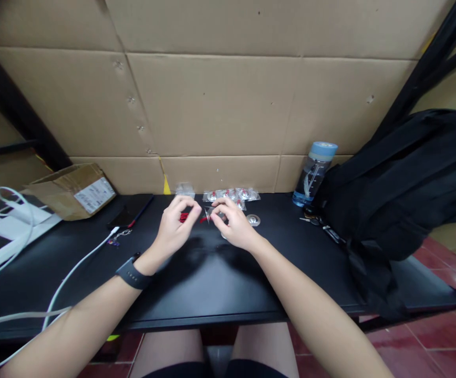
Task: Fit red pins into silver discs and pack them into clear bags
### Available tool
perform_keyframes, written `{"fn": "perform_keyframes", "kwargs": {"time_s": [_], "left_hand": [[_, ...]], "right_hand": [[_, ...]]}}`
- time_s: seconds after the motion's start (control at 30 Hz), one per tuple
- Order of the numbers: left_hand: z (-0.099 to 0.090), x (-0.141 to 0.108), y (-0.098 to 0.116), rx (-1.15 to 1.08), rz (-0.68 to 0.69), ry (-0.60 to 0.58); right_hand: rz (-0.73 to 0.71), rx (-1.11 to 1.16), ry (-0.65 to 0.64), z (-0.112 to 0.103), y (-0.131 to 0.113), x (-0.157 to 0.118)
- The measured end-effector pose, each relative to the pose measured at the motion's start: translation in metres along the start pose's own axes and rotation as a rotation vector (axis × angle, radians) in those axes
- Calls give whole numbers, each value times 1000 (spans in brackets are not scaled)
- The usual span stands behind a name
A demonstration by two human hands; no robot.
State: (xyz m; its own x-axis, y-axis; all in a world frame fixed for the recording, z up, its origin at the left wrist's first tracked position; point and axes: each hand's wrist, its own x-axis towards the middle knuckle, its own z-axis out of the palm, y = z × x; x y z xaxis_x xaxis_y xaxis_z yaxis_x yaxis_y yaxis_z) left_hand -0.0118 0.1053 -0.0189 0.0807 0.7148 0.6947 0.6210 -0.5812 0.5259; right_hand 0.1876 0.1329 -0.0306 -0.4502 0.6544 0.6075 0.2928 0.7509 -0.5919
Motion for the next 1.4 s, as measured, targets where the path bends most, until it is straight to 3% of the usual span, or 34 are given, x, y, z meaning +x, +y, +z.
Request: {"fn": "perform_keyframes", "kwargs": {"time_s": [0.1, 0.23, 0.3, 0.5, 0.77, 0.93, 1.1, 1.2, 1.4], "left_hand": [[-2, 2, -4, -124, 12, -26], [-1, 1, -8, -35, 40, -255], [1, -1, -10, 31, 27, -310], [6, -2, -15, 6, 7, -358], [2, -2, -22, 209, -24, -467], [4, -2, -24, 224, -69, -479], [5, -1, -24, 165, -149, -459], [8, 0, -29, -12, -208, -456], [17, -1, -38, -338, -206, -415]], "right_hand": [[-37, -39, -14, -3, 1, 0], [-32, -38, -47, -6, 1, -1], [-13, -31, -54, -6, 1, -1], [3, -68, -113, -12, 3, 2], [251, -340, -349, -36, 32, -6], [245, -200, -449, -30, 39, -7], [228, -74, -291, -21, 28, -3], [279, 91, -170, -14, 22, -2], [330, 338, -124, -1, 21, -3]]}}
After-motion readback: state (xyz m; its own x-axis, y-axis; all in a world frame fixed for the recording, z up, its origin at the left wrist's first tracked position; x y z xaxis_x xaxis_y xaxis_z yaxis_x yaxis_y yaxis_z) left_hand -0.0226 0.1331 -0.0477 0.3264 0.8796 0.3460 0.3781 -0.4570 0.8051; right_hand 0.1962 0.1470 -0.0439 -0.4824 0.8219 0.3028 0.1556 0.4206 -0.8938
